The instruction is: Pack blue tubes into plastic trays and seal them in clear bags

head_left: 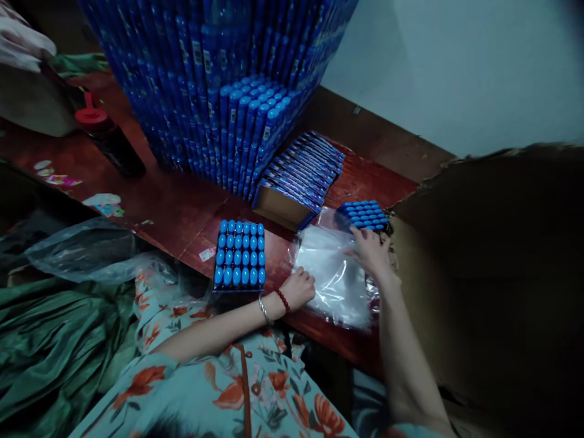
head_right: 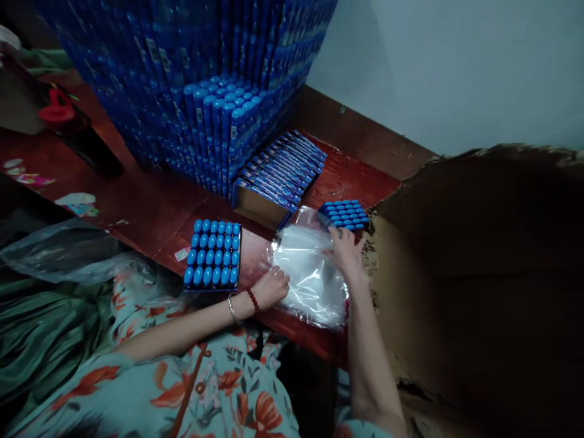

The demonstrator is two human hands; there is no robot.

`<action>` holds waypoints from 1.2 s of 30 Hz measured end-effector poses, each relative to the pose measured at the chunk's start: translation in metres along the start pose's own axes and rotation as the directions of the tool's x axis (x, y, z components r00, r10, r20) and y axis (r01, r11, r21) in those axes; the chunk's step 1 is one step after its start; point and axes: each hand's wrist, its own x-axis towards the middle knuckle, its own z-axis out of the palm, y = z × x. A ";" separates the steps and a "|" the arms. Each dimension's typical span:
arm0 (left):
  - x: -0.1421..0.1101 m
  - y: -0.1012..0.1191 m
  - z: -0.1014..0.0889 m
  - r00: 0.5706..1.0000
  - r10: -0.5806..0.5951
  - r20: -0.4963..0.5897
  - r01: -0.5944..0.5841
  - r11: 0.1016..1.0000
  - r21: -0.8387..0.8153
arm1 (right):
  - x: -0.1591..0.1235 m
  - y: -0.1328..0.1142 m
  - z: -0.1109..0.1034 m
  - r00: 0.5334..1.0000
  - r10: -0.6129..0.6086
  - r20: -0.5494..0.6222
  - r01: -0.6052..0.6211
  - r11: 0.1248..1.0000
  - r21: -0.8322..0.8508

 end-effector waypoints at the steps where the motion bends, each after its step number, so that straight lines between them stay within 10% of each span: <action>1: 0.001 0.001 0.002 1.000 -0.009 0.014 0.009 1.000 0.003 | 0.001 0.000 0.006 1.000 0.001 -0.029 0.000 1.000 0.032; 7: -0.029 0.015 0.006 0.996 0.036 0.087 -0.037 0.999 0.015 | 0.020 0.014 0.031 0.999 -0.037 0.011 0.028 0.900 0.436; 15: -0.039 0.025 0.019 1.000 0.023 0.012 -0.023 1.000 0.011 | 0.080 -0.009 0.060 0.907 -0.263 0.329 0.105 0.898 0.428; 22: -0.038 0.026 0.024 0.999 -0.004 0.037 0.005 1.000 -0.031 | 0.079 -0.007 0.059 0.809 -0.350 0.472 0.093 0.869 0.486; 36: -0.011 0.002 0.007 0.998 -0.050 0.048 0.055 0.993 -0.102 | 0.092 0.012 0.051 0.975 -0.167 0.143 0.112 0.938 0.329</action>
